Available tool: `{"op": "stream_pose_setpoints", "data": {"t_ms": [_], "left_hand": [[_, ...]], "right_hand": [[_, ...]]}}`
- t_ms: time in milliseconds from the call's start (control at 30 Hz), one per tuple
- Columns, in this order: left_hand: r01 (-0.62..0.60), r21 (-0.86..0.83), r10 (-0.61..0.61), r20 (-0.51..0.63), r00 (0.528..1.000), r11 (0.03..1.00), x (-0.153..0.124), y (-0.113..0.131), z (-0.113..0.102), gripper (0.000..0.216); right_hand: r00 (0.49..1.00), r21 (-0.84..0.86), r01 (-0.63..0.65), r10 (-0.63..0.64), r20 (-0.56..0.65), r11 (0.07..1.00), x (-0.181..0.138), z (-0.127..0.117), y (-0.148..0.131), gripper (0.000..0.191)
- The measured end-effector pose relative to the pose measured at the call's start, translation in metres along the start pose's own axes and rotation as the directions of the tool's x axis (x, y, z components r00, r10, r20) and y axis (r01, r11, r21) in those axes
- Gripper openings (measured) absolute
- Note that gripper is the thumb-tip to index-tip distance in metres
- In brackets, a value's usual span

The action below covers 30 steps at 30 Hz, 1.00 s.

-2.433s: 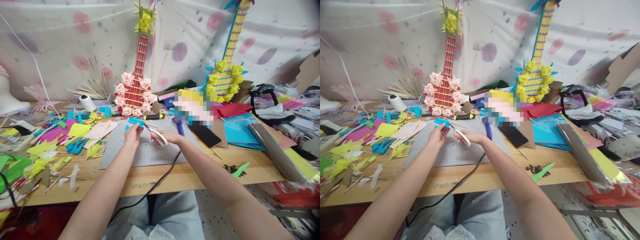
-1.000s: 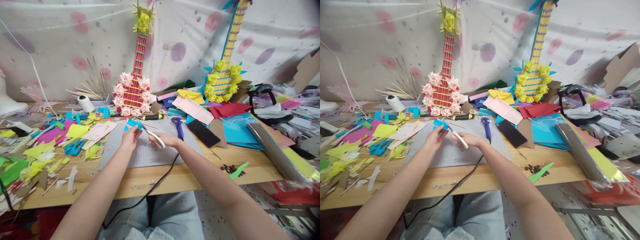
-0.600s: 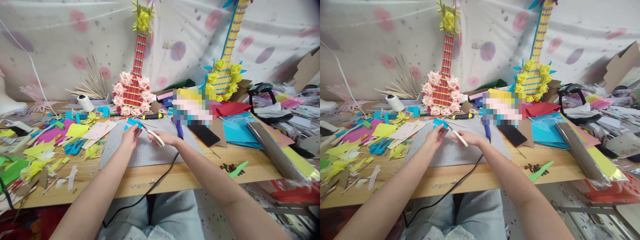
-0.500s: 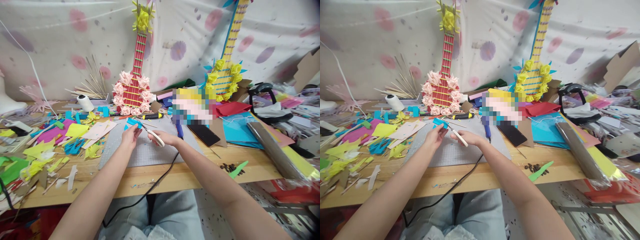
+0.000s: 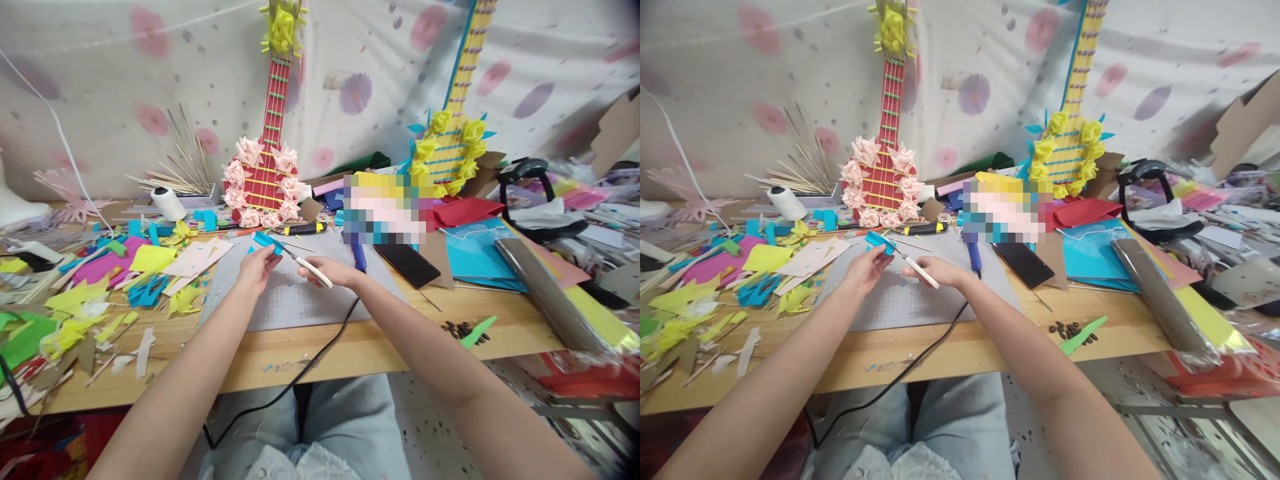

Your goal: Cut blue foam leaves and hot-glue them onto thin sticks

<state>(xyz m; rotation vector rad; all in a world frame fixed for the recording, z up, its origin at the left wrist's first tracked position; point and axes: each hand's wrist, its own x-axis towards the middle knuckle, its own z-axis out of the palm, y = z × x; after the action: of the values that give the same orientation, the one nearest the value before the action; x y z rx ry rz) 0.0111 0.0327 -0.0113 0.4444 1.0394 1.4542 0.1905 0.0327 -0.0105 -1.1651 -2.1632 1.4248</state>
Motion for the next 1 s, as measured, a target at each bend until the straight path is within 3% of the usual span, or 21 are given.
{"op": "stream_pose_setpoints", "data": {"t_ms": [1000], "left_hand": [[-0.02,0.295,-0.036,0.184,0.982,0.955,0.002,0.009,-0.008,0.006]], "right_hand": [[0.995,-0.064,0.082,-0.077,0.07,0.995,-0.009,-0.01,0.003,0.043]]}}
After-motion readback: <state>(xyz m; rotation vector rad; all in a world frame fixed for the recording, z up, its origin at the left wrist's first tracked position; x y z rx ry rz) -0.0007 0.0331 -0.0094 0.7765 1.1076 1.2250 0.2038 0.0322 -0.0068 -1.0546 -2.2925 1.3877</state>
